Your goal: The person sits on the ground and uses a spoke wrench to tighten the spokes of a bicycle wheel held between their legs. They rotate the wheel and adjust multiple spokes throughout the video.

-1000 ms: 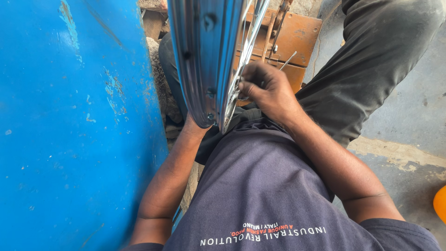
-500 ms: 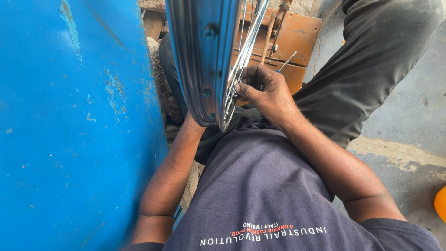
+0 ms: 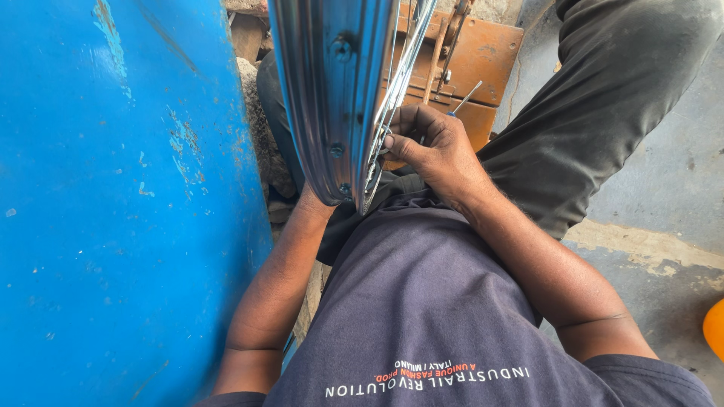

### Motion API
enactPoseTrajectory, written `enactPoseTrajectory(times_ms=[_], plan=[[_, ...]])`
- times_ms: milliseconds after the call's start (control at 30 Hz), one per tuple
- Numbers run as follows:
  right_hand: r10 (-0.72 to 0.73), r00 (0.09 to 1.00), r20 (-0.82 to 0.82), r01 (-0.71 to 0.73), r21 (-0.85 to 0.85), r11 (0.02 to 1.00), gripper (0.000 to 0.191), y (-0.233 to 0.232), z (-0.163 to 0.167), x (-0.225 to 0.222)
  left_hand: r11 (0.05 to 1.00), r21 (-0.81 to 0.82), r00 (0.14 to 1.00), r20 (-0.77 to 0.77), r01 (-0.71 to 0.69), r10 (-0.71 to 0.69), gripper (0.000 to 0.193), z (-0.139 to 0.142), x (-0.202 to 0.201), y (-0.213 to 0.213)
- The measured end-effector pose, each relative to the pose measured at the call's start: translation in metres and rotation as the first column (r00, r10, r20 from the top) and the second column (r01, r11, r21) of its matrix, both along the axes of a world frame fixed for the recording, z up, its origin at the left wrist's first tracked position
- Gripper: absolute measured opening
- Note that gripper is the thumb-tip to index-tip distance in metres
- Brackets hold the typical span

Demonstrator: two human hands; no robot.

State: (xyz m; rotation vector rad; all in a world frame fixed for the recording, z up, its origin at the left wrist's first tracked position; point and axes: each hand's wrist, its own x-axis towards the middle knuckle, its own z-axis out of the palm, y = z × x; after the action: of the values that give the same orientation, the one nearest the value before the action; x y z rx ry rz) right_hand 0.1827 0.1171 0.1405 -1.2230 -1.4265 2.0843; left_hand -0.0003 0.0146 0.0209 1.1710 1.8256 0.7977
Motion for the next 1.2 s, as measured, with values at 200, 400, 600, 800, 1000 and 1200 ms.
enactPoseTrajectory(times_ms=[200,400,600,800,1000,1200], plan=[[0.106,0.992,0.065,-0.115,0.160,0.980,0.021,0.003,0.000,0.004,0.953,0.226,0.928,-0.355,0.204,-0.114,0.030,0.001,0.000,-0.016],[0.088,0.986,0.140,-0.139,0.420,0.897,0.028,-0.007,0.003,0.006,0.987,0.048,0.953,-0.272,0.155,-0.136,0.025,-0.001,-0.006,-0.018],[0.114,0.965,0.238,-0.210,0.431,0.878,0.013,-0.006,-0.002,-0.001,0.993,0.099,0.980,-0.192,0.066,-0.046,0.022,0.000,-0.008,-0.009],[-0.011,0.999,-0.039,0.020,0.215,0.976,0.023,-0.006,-0.008,-0.008,0.993,0.086,0.966,-0.255,0.074,-0.050,0.022,-0.003,-0.006,-0.003],[0.049,0.989,0.140,-0.104,0.420,0.901,0.022,-0.008,0.003,0.009,0.940,0.129,0.700,-0.701,0.315,-0.138,0.025,-0.009,-0.003,-0.005],[0.090,0.981,0.173,-0.162,0.466,0.870,0.032,-0.014,0.014,0.009,0.979,-0.003,0.815,-0.553,0.204,-0.172,0.024,-0.009,-0.006,-0.003]])
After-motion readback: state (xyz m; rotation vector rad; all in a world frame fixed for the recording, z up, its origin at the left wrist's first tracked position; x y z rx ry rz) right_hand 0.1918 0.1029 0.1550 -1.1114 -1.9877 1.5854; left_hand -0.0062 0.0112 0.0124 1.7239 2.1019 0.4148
